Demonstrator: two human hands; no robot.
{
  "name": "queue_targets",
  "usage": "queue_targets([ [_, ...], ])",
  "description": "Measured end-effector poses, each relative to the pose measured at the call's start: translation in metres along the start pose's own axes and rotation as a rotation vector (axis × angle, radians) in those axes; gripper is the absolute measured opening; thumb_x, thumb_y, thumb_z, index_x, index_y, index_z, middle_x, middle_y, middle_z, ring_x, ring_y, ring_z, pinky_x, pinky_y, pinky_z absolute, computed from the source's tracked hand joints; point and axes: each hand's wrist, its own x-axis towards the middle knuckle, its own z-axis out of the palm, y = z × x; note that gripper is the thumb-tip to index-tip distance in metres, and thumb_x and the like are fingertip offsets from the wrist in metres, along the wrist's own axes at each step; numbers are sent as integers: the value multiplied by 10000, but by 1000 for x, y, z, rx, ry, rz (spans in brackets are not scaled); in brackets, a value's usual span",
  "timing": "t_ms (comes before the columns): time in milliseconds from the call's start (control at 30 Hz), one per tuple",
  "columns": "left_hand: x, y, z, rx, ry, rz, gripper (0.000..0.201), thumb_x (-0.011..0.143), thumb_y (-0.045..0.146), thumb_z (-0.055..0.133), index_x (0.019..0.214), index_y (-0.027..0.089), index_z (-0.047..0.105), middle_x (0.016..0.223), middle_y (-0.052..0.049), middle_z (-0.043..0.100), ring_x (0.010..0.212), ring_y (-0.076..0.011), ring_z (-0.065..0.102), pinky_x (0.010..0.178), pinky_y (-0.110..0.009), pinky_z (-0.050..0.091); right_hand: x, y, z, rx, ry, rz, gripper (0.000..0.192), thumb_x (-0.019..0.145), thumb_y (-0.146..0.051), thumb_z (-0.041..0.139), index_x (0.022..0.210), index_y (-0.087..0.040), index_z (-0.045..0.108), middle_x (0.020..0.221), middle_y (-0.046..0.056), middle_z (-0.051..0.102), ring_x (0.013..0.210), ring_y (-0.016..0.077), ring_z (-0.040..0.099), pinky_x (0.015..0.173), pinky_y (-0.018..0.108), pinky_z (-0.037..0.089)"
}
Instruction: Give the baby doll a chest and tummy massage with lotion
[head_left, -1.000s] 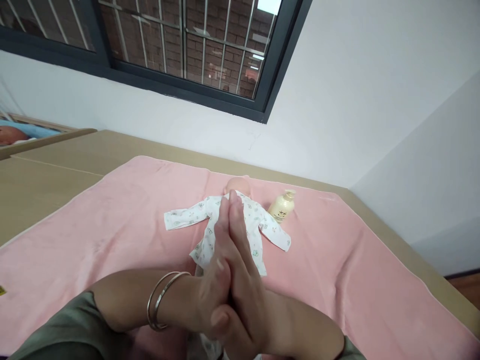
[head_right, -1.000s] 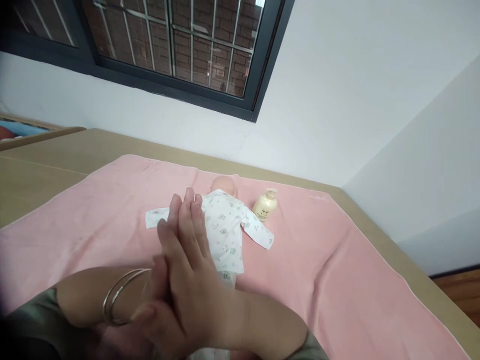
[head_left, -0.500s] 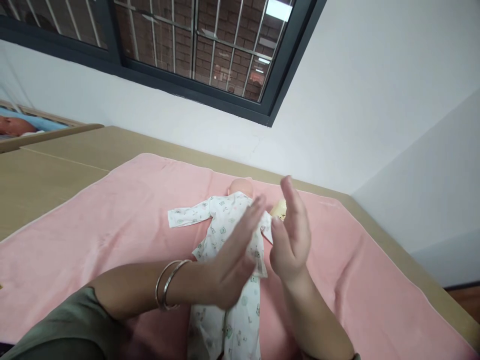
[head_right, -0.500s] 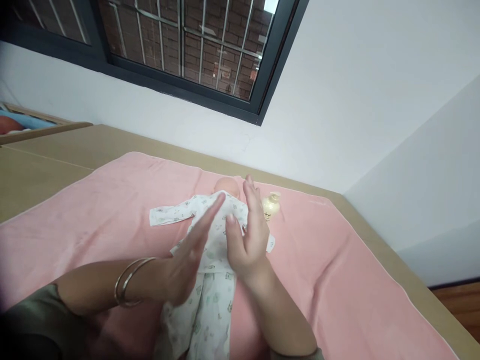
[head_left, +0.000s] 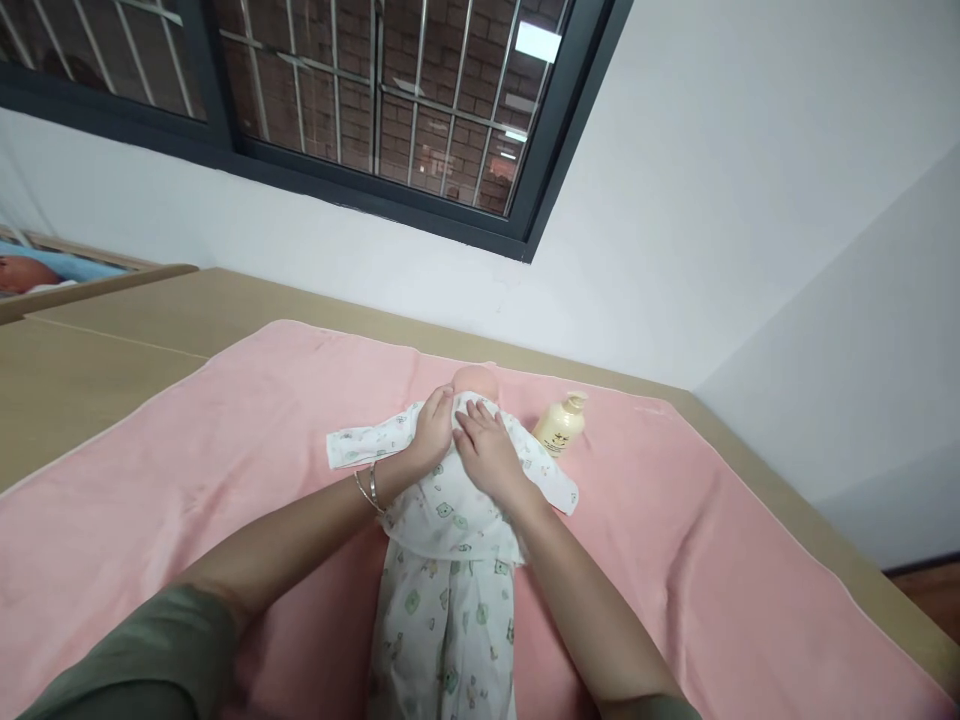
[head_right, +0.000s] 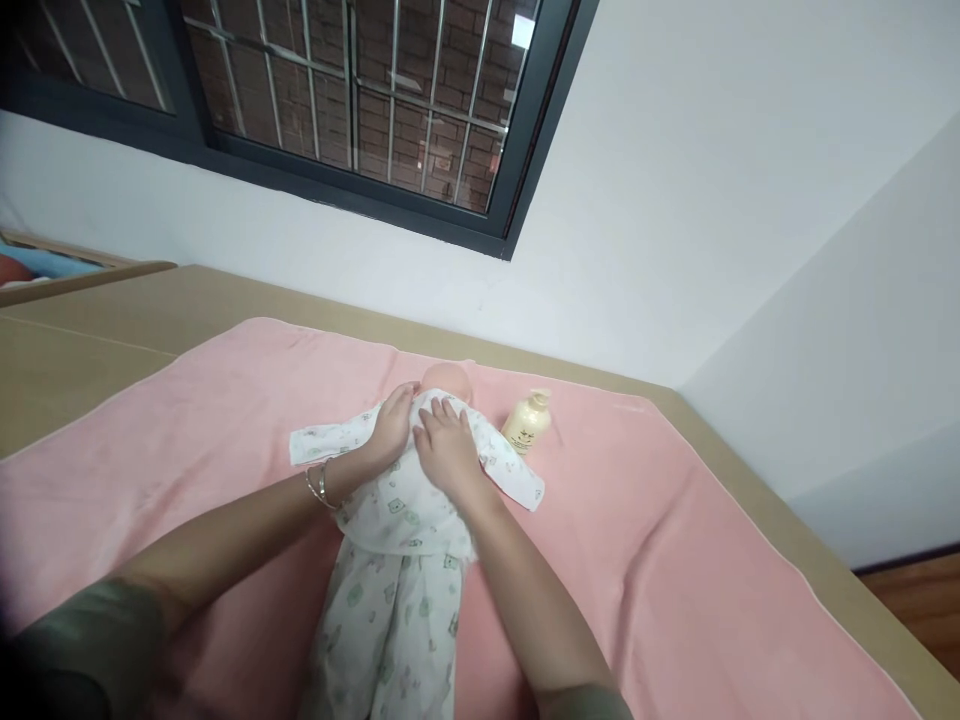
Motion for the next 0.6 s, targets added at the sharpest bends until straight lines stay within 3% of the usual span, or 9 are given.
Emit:
queue_targets([
  [100, 0, -7, 0, 15, 1, 26, 364, 1021, 382, 362, 1142, 172, 633, 1323, -149, 673, 1295, -250, 596, 1157, -420, 423, 2, 11, -5, -23, -4, 165, 654, 1076, -477, 333, 1582, -63, 353, 1657, 221, 288, 1568, 322, 219, 1261, 529, 181],
  [200, -3, -11, 0, 44, 2, 63, 369, 1031, 404, 353, 1132, 190, 636, 1311, -134, 684, 1289, -251, 596, 1157, -427, 420, -2, 6, -4, -101, -13, 296, 775, 1060, -513, 344, 1573, 64, 282, 1628, 322, 264, 1555, 386, 227, 1253, 540, 190],
  [267, -5, -14, 0, 57, -1, 87, 365, 1034, 407, 351, 1124, 195, 634, 1295, -129, 691, 1277, -247, 601, 1159, -424, 417, -5, -3, -1, -157, -27, 229, 712, 1057, -435, 353, 1569, 57, 302, 1635, 315, 252, 1563, 383, 199, 1256, 551, 168],
  [367, -6, -17, -1, 81, -15, 117, 361, 1036, 412, 346, 1114, 204, 630, 1254, -120, 706, 1241, -235, 617, 1153, -408, 418, -5, -8, 0, -156, -97, -45, 590, 1028, -294, 393, 1581, -90, 373, 1672, 191, 268, 1582, 306, 164, 1272, 525, 124],
  [433, -6, -18, -3, 94, -15, 140, 358, 1039, 414, 338, 1104, 210, 625, 1234, -116, 709, 1223, -230, 623, 1141, -398, 425, 0, -2, -1, -112, -109, -105, 556, 1035, -295, 384, 1576, -165, 399, 1671, 135, 306, 1582, 278, 177, 1273, 532, 112],
  [500, -6, -19, -4, 92, -13, 173, 352, 1040, 418, 341, 1078, 211, 622, 1226, -119, 704, 1232, -235, 616, 1130, -388, 428, 6, 9, -1, -74, -53, -5, 544, 1065, -358, 330, 1562, -154, 415, 1663, 145, 322, 1571, 286, 214, 1262, 537, 154],
  [600, -4, -20, -4, 95, -15, 187, 347, 1052, 413, 336, 1050, 213, 619, 1167, -111, 714, 1204, -232, 627, 1110, -377, 438, 9, 19, 1, -79, 40, 216, 638, 1070, -439, 305, 1523, -2, 407, 1601, 270, 380, 1522, 351, 315, 1232, 541, 227],
])
